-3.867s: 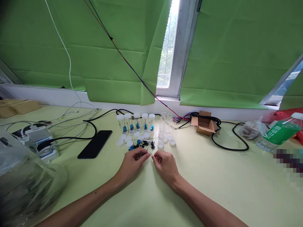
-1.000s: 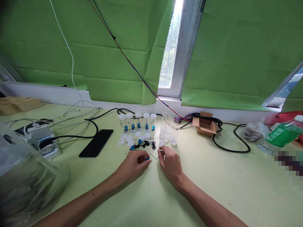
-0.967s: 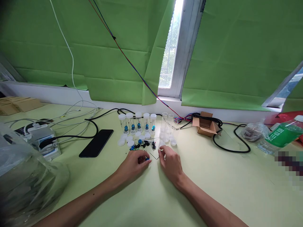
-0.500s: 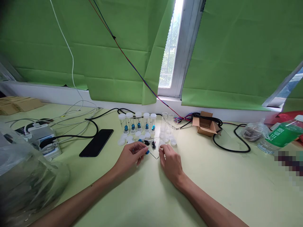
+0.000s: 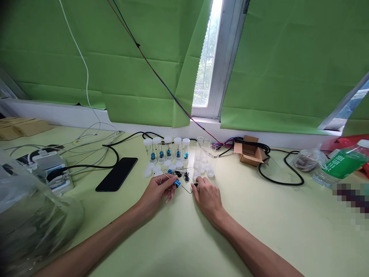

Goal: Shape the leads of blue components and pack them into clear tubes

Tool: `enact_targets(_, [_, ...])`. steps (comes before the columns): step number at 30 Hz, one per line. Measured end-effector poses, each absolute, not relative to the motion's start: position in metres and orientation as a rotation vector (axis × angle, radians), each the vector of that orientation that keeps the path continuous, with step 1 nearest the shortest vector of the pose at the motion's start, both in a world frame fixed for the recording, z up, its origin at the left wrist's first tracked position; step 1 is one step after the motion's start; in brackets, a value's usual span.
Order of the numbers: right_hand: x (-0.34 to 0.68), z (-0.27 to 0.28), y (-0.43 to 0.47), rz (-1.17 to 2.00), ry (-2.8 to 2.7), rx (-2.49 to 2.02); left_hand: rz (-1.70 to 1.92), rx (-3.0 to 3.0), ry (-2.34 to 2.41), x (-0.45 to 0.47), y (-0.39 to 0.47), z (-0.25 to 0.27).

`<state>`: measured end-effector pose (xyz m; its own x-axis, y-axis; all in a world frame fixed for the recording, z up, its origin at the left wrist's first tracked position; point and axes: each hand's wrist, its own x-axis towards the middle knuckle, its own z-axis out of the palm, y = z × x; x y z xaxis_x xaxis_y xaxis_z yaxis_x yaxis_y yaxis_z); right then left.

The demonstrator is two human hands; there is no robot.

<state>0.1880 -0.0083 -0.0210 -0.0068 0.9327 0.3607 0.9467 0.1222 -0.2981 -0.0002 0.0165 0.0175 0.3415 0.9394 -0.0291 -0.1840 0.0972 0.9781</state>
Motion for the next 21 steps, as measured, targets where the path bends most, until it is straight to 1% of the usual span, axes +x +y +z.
enact_targets(21, [0.1873,-0.0209,-0.0081,-0.030,-1.980,-1.760,0.899,1.129,0.917,0.0063,0.0128,0.0121])
